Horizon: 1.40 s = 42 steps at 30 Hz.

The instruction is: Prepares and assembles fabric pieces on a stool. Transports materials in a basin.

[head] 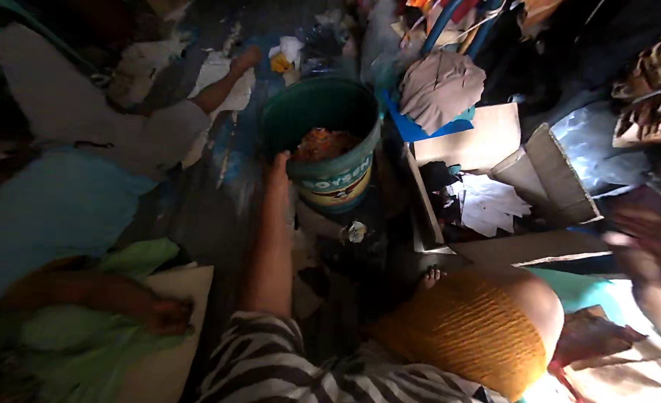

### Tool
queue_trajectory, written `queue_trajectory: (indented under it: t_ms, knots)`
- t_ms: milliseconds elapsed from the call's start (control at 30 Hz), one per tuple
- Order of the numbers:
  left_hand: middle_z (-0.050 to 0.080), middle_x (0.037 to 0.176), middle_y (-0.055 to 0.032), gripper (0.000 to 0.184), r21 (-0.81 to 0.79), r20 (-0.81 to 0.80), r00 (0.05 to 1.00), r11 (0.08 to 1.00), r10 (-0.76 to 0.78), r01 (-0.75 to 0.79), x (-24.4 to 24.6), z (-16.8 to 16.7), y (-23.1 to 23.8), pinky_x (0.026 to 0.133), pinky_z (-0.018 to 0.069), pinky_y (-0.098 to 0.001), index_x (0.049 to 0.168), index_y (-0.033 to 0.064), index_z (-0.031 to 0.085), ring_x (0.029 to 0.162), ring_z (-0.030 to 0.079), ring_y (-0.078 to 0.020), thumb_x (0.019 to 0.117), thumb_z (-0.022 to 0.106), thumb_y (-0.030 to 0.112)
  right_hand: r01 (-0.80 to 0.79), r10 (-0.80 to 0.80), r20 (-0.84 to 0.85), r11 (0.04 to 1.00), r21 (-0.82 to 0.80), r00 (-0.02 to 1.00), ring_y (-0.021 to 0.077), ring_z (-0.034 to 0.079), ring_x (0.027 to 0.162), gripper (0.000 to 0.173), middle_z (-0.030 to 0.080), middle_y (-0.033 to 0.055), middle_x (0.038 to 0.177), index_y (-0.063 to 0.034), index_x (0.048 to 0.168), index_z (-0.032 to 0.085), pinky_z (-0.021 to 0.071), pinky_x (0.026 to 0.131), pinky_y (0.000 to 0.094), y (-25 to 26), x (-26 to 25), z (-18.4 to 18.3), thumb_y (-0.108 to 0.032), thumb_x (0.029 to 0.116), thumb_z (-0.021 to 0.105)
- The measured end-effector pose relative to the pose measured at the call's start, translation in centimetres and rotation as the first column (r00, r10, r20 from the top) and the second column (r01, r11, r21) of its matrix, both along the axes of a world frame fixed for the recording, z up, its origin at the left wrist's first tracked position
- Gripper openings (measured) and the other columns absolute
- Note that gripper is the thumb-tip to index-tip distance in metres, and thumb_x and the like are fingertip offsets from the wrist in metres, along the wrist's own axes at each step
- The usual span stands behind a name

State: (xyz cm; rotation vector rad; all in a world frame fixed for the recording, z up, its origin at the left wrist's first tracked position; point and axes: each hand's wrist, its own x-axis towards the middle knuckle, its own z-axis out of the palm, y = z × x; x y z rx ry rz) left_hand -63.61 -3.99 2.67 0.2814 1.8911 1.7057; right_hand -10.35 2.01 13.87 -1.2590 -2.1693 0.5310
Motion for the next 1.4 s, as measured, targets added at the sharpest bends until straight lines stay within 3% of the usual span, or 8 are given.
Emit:
queue_trajectory:
  t_ms: [133, 267, 500, 600, 833, 1033, 1267, 1400]
  knots:
    - [0.037, 0.160, -0.0133, 0.075, 0.070, 0.008, 0.999, 0.997, -0.042, 0.041, 4.9, 1.6, -4.1, 0.111, 0.0440, -0.0493, 0.164, 0.0166, 0.017, 0.142, 0.044, -0.0269, 0.1028, 0.059, 0.023, -0.072, 0.050, -0.071, 0.938, -0.339, 0.996, 0.0276, 0.062, 0.123, 0.061, 0.058, 0.0210, 0.141, -0.0011, 0.150, 0.044, 0.0528, 0.101, 0.0441, 0.9, -11.7, -1.4, -0.033, 0.1002, 0.061]
    - [0.046, 0.151, -0.0163, 0.072, 0.038, -0.054, 0.991, 0.991, -0.123, 0.125, 5.7, -1.4, -8.5, 0.104, 0.0502, -0.0436, 0.161, 0.0117, 0.024, 0.131, 0.053, -0.0238, 0.0996, 0.060, 0.018, -0.144, -0.018, -0.221, 0.710, -0.690, 0.975, 0.0289, 0.064, 0.114, 0.072, 0.056, 0.0206, 0.140, -0.0074, 0.159, 0.028, 0.0551, 0.094, 0.0454, 2.3, -20.0, -4.4, -0.030, 0.1012, 0.065]
    - [0.057, 0.141, -0.0191, 0.068, -0.292, -0.077, 0.975, 0.940, -0.208, 0.177, 7.2, -3.6, -16.9, 0.103, 0.0528, -0.0424, 0.153, 0.0022, 0.038, 0.125, 0.060, -0.0236, 0.0967, 0.071, 0.022, -0.220, 0.053, -0.259, 0.704, -0.675, 0.964, 0.0315, 0.055, 0.133, 0.092, 0.049, 0.0237, 0.149, -0.0059, 0.159, 0.028, 0.0478, 0.110, 0.0478, 3.7, -26.3, -6.8, -0.039, 0.0900, 0.079]
    - [0.052, 0.146, -0.0188, 0.079, -0.236, -0.075, 0.982, 0.960, -0.171, 0.149, 8.6, -4.1, -17.6, 0.106, 0.0506, -0.0382, 0.157, 0.0020, 0.029, 0.129, 0.057, -0.0208, 0.0932, 0.074, 0.017, -0.157, 0.161, -0.051, 0.764, -0.626, 0.986, 0.0393, 0.052, 0.133, 0.081, 0.048, 0.0289, 0.147, -0.0012, 0.155, 0.035, 0.0436, 0.111, 0.0529, 3.8, -27.9, -6.1, -0.032, 0.0929, 0.077]
    - [0.049, 0.150, -0.0188, 0.060, -0.112, -0.171, 0.970, 0.982, -0.171, 0.154, 5.2, -2.2, -15.2, 0.109, 0.0455, -0.0364, 0.153, -0.0001, 0.038, 0.133, 0.052, -0.0190, 0.1073, 0.047, 0.038, -0.058, 0.117, 0.058, 0.797, -0.601, 0.991, 0.0363, 0.060, 0.124, 0.063, 0.061, 0.0257, 0.134, -0.0035, 0.153, 0.040, 0.0462, 0.108, 0.0523, 3.6, -24.1, -7.2, -0.012, 0.0975, 0.068]
    - [0.062, 0.128, -0.0154, 0.053, 0.020, -0.359, 0.907, 0.970, -0.221, 0.244, 3.2, 0.3, -10.7, 0.098, 0.0536, -0.0331, 0.141, -0.0022, 0.050, 0.113, 0.063, -0.0145, 0.0961, 0.062, 0.023, -0.033, 0.073, 0.044, 0.805, -0.592, 0.996, 0.0350, 0.058, 0.128, 0.062, 0.060, 0.0250, 0.136, -0.0018, 0.153, 0.041, 0.0441, 0.111, 0.0500, 2.5, -21.1, -8.5, -0.016, 0.0985, 0.067]
    - [0.050, 0.148, -0.0197, 0.060, -0.048, -0.420, 0.866, 0.960, -0.270, 0.276, 5.0, 5.3, -10.6, 0.111, 0.0429, -0.0304, 0.150, -0.0038, 0.040, 0.133, 0.051, -0.0145, 0.1025, 0.053, 0.031, -0.114, -0.177, -0.448, 0.827, -0.550, 0.877, 0.0208, 0.068, 0.102, 0.042, 0.070, 0.0145, 0.110, -0.0023, 0.127, 0.062, 0.0571, 0.092, 0.0422, 0.1, -18.2, -5.1, -0.005, 0.0867, 0.074]
    - [0.050, 0.143, -0.0253, 0.047, -0.017, -0.515, 0.792, 0.928, -0.327, 0.372, 7.9, 8.9, -10.4, 0.114, 0.0363, -0.0301, 0.140, -0.0180, 0.041, 0.131, 0.049, -0.0154, 0.1079, 0.047, 0.015, -0.130, -0.251, -0.613, 0.852, -0.508, 0.749, 0.0225, 0.068, 0.093, 0.043, 0.070, 0.0148, 0.104, -0.0027, 0.126, 0.062, 0.0576, 0.083, 0.0440, -1.5, -13.8, -1.2, -0.002, 0.0849, 0.075]
